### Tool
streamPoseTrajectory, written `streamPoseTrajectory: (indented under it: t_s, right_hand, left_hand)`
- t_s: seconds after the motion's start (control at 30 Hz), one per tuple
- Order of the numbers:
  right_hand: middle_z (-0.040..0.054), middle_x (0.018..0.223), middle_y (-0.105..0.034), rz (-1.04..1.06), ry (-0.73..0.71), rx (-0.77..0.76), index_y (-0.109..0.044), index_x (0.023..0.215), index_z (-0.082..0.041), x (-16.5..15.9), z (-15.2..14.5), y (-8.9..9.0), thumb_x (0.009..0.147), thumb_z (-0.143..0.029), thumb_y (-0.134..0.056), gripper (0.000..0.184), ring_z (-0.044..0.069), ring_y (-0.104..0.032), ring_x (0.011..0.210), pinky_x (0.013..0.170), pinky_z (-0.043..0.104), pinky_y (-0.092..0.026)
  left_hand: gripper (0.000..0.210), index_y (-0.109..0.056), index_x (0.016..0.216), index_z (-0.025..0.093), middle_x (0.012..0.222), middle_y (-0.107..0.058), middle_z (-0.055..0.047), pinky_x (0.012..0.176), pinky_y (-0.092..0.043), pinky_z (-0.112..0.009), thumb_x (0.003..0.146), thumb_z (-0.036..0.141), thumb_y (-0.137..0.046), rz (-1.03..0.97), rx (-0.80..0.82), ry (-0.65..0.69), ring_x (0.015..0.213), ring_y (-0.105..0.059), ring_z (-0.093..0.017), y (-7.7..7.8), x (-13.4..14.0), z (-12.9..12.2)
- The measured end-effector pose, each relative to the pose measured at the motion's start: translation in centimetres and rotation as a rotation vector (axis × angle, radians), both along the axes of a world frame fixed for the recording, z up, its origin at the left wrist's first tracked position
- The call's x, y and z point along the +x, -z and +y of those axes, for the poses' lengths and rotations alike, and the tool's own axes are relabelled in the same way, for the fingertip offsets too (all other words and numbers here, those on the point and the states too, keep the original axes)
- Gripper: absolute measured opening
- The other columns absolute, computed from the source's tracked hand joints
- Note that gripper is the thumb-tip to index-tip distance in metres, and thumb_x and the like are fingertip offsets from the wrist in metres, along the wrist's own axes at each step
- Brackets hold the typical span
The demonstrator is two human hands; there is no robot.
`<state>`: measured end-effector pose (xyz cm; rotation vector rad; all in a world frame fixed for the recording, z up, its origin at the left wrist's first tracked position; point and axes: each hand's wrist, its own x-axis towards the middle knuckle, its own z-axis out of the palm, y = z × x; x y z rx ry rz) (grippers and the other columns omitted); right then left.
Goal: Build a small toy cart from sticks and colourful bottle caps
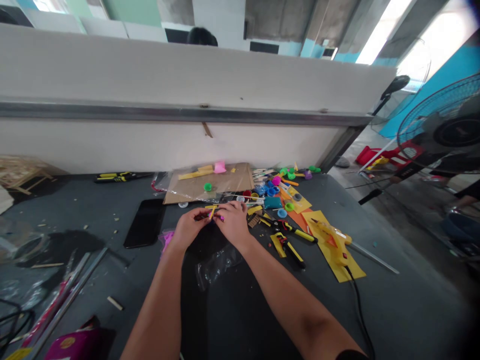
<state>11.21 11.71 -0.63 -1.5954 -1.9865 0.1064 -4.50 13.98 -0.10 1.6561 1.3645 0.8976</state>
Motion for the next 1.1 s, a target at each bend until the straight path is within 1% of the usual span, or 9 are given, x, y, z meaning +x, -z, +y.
streamPoseTrajectory:
  t_s: [0.17,0.33,0.53,0.67,0.87,1.0,1.1]
  right_hand:
    - [-0.0030,0.104,-0.066,0.018,-0.005,0.007,-0.069,0.082,-0.029,0.06,0.01,-0.01,0.081,-0.036,-0.061,0.010,0.021,-0.042,0.106,0.101,0.047,-0.011]
    - [-0.0036,0.103,-0.067,0.028,-0.003,0.015,-0.069,0.082,-0.030,0.06,0.00,0.00,0.080,-0.035,-0.062,0.009,0.021,-0.043,0.105,0.101,0.047,-0.011]
    - [-0.0036,0.101,-0.067,0.040,-0.004,0.026,-0.069,0.081,-0.030,0.06,-0.05,0.04,0.080,-0.035,-0.063,0.008,0.021,-0.043,0.105,0.102,0.046,-0.010]
    - [-0.0034,0.101,-0.067,0.033,-0.002,0.020,-0.069,0.081,-0.029,0.03,-0.01,0.09,0.080,-0.036,-0.063,0.009,0.021,-0.042,0.105,0.101,0.046,-0.010]
    - [-0.0031,0.103,-0.066,0.028,-0.009,0.012,-0.069,0.082,-0.028,0.04,-0.03,0.02,0.080,-0.035,-0.062,0.010,0.021,-0.042,0.106,0.101,0.046,-0.010]
    - [-0.0041,0.102,-0.067,0.043,-0.013,0.026,-0.069,0.081,-0.028,0.07,-0.04,-0.01,0.079,-0.034,-0.064,0.008,0.020,-0.042,0.105,0.101,0.046,-0.011]
    - [-0.0044,0.101,-0.067,0.045,-0.015,0.036,-0.069,0.080,-0.028,0.04,-0.02,-0.02,0.079,-0.033,-0.065,0.006,0.020,-0.043,0.104,0.101,0.046,-0.011]
  left_hand:
    - [0.029,-0.068,0.090,0.017,0.084,-0.070,-0.004,0.071,-0.046,-0.028,0.065,0.033,-0.064,0.066,0.015,-0.013,0.074,-0.061,-0.018,-0.30,0.05,-0.06]
    - [0.028,-0.068,0.089,0.017,0.085,-0.070,-0.005,0.072,-0.045,-0.028,0.065,0.032,-0.064,0.083,0.029,-0.020,0.075,-0.061,-0.019,-0.13,0.00,0.03]
    - [0.028,-0.069,0.090,0.017,0.085,-0.070,-0.005,0.072,-0.045,-0.027,0.066,0.031,-0.064,0.067,0.025,-0.018,0.075,-0.061,-0.018,-0.35,-0.02,-0.14]
    - [0.029,-0.068,0.091,0.017,0.086,-0.070,-0.005,0.072,-0.046,-0.028,0.066,0.031,-0.064,0.051,0.017,-0.013,0.076,-0.061,-0.019,-0.21,-0.08,-0.12]
    - [0.029,-0.068,0.090,0.016,0.088,-0.069,-0.006,0.074,-0.045,-0.029,0.066,0.030,-0.063,0.107,0.052,-0.022,0.077,-0.061,-0.019,-0.20,0.00,-0.05]
    - [0.027,-0.068,0.089,0.017,0.087,-0.069,-0.005,0.074,-0.046,-0.029,0.066,0.030,-0.063,0.123,0.070,-0.023,0.077,-0.061,-0.019,-0.22,0.04,-0.05]
    - [0.026,-0.068,0.089,0.018,0.087,-0.069,-0.004,0.074,-0.045,-0.029,0.066,0.030,-0.063,0.125,0.082,-0.017,0.077,-0.061,-0.019,0.06,-0.06,0.06]
